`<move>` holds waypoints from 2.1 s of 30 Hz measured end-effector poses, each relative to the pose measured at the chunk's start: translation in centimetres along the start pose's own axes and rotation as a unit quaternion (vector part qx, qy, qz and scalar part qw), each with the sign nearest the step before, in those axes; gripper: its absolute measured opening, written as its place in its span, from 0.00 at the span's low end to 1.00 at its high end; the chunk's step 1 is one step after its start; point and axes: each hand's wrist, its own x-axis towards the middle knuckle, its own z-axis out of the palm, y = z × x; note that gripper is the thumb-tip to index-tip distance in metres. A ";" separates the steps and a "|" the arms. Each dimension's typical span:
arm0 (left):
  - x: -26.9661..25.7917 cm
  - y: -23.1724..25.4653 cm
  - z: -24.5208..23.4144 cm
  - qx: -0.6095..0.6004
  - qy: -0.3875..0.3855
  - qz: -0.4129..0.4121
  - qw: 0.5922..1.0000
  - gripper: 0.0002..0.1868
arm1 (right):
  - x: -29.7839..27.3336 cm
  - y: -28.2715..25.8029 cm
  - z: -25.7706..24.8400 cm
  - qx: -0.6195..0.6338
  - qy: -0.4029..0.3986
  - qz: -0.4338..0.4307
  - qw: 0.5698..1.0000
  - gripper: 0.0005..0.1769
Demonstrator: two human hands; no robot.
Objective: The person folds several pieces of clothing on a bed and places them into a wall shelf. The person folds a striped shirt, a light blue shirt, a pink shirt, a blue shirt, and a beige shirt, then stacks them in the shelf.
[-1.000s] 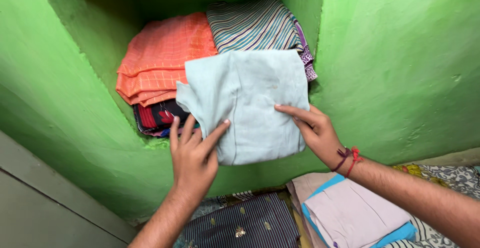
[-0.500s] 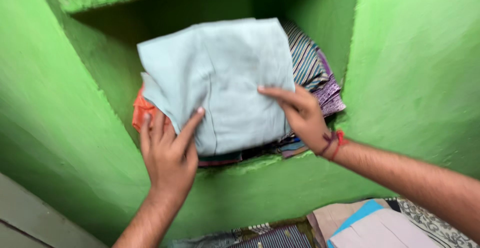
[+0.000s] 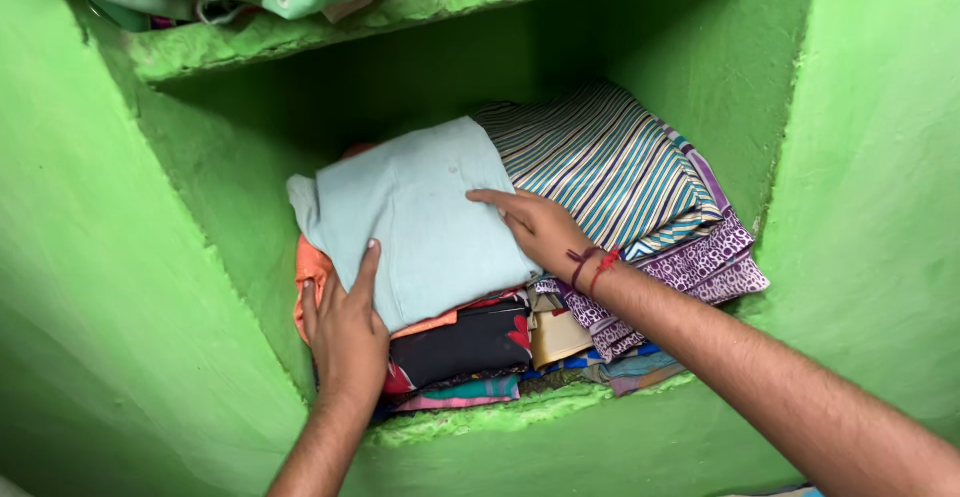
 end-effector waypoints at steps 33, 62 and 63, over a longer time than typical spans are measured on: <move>4.7 3.5 -0.7 0.062 0.114 0.105 0.986 0.29 | -1.6 1.1 -1.7 0.527 -0.070 0.150 0.834 0.28; -0.3 1.5 3.5 0.045 0.294 0.072 0.952 0.22 | -8.8 -2.3 0.4 -0.148 0.109 -0.200 0.962 0.25; -0.2 1.5 3.6 0.041 0.294 0.071 0.952 0.21 | -9.8 -1.9 0.2 -0.208 0.127 -0.197 0.950 0.26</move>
